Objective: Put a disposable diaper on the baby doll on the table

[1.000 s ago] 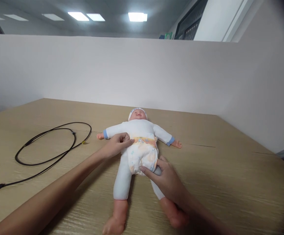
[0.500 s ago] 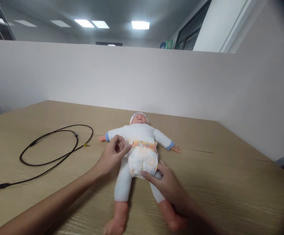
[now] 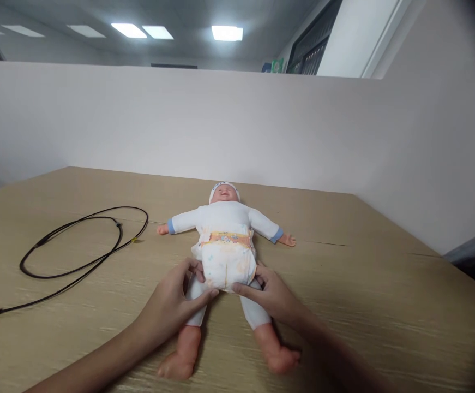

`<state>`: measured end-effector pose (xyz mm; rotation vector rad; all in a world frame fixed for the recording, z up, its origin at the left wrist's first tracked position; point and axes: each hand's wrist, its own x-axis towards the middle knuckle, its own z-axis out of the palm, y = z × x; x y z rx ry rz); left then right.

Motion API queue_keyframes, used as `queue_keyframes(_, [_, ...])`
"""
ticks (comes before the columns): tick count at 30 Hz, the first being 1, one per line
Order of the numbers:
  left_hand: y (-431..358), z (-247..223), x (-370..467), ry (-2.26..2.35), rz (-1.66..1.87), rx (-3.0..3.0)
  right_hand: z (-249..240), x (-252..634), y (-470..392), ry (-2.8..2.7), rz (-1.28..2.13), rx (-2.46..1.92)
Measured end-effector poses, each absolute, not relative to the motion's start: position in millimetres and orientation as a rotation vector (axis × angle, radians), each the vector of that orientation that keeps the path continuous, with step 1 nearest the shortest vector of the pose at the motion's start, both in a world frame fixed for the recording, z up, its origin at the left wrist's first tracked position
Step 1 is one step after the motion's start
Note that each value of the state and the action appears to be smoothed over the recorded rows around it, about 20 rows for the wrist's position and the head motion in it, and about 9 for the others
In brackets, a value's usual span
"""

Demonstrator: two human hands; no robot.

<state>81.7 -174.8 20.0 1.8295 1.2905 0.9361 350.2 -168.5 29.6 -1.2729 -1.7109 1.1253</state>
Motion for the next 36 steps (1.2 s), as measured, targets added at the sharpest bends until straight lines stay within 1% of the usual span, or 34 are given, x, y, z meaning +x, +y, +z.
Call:
queue_keyframes(5, [-165, 17, 94, 1.233, 0.987, 1.837, 26, 349, -168, -1.717, 1.154, -1.235])
queue_keyframes(11, [-160, 30, 95, 1.081, 1.009, 1.816, 27, 342, -173, -1.659, 1.203, -1.150])
queue_keyframes(16, [-161, 37, 91, 0.967, 0.928, 1.746, 24, 339, -172, -1.619, 1.248, -1.109])
queue_keyframes(23, [-148, 29, 89, 0.866, 0.943, 1.548, 26, 337, -169, -1.560, 1.310, -1.050])
queue_keyframes(30, [-137, 24, 74, 0.726, 0.857, 1.345, 33, 339, -167, -1.556, 1.406, -1.043])
queue_keyframes(36, [-134, 24, 65, 0.683, 0.880, 1.379, 25, 357, -158, -1.625, 1.428, -1.071])
